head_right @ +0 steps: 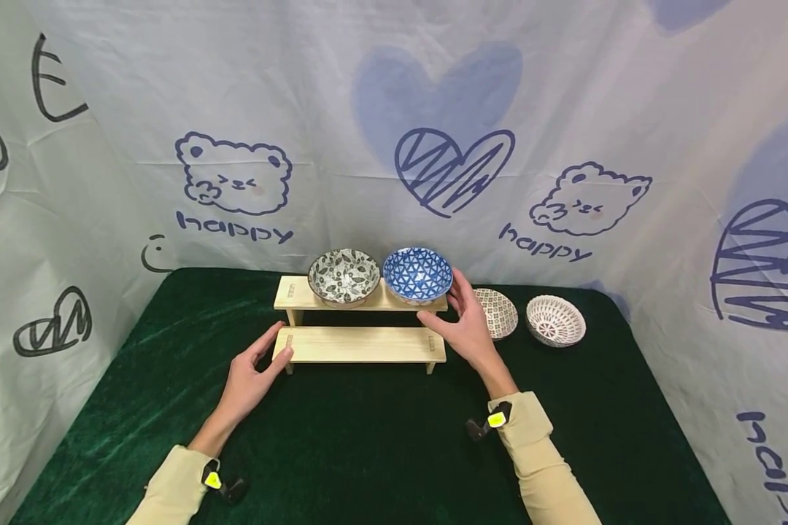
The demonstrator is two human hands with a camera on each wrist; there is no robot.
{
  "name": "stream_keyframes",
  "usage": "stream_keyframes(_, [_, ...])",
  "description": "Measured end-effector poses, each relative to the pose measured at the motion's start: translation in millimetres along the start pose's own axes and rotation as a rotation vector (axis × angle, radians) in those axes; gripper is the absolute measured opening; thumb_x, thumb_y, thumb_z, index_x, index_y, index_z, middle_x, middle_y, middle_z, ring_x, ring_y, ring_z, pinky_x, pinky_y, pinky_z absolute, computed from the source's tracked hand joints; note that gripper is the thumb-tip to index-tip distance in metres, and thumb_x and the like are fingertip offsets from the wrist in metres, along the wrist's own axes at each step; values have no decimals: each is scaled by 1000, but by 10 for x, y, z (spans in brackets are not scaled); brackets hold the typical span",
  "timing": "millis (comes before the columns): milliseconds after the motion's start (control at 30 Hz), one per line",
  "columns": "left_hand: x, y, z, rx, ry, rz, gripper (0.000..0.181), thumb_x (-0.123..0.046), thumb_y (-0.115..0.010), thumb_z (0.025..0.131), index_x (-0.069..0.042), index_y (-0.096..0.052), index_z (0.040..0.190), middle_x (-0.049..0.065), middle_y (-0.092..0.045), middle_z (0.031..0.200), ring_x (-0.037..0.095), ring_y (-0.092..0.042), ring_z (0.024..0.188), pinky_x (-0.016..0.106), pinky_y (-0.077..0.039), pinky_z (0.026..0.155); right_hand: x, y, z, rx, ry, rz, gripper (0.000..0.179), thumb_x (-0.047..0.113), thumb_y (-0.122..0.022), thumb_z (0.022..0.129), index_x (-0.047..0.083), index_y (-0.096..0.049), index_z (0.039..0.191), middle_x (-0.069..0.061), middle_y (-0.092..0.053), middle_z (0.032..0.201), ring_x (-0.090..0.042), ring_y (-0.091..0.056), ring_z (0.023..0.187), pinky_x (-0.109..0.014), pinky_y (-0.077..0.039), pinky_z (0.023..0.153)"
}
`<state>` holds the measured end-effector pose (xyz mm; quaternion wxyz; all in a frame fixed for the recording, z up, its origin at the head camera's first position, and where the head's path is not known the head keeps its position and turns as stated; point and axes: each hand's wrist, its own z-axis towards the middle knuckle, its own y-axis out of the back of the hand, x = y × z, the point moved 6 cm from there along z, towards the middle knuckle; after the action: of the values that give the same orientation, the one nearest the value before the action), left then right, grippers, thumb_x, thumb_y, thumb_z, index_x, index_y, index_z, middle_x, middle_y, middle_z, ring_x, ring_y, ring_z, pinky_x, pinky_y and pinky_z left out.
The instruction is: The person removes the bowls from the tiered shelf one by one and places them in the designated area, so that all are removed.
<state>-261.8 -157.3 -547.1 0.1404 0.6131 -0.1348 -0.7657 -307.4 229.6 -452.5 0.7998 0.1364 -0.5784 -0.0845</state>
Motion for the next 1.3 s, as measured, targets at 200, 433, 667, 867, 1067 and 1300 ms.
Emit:
stream_keyframes(200, [9,-17,-15,11,2,8,62,-36,-69,103,-12,-49,157,7,-49,160,30,-41,151,59,-30,123,2,-25,13,-17,-25,15,95,12,-82,90,7,-23,164,-14,-31,168,-32,-33,155,-46,-27,127])
stream_keyframes(433, [5,-9,-24,5,8,13,63,-38,-69,102,-14,-48,157,6,-48,160,28,-42,151,56,-30,124,27,-42,54,-17,-29,20,97,11,-82,90,3,-20,164,-16,-28,169,-33,-29,156,-45,-26,127])
stream_keyframes(667, [-18,0,4,-2,-8,2,63,-35,-70,102,-10,-49,156,6,-49,159,28,-43,150,56,-30,124,70,-74,111,-15,-51,56,99,10,-80,91,5,-15,166,-16,-22,172,-30,-24,159,-43,-23,128])
stream_keyframes(867, [-13,-6,6,-2,-4,6,63,-36,-70,102,-13,-49,156,5,-50,159,27,-43,150,55,-30,124,60,-98,127,-12,-65,63,103,8,-80,91,6,-10,167,-16,-19,172,-30,-23,159,-43,-21,128])
stream_keyframes(1067, [-10,-13,5,1,-5,11,63,-36,-70,102,-11,-49,157,5,-49,160,28,-42,150,56,-31,124,47,-110,128,-18,-69,67,104,9,-80,91,5,-10,167,-17,-20,172,-32,-25,158,-44,-22,128])
stream_keyframes(1300, [11,-8,6,1,-2,11,63,-36,-70,102,-14,-49,157,5,-49,160,28,-42,150,56,-29,124,57,-139,152,-16,-80,91,104,10,-81,90,7,-10,167,-16,-22,170,-32,-27,157,-43,-23,128])
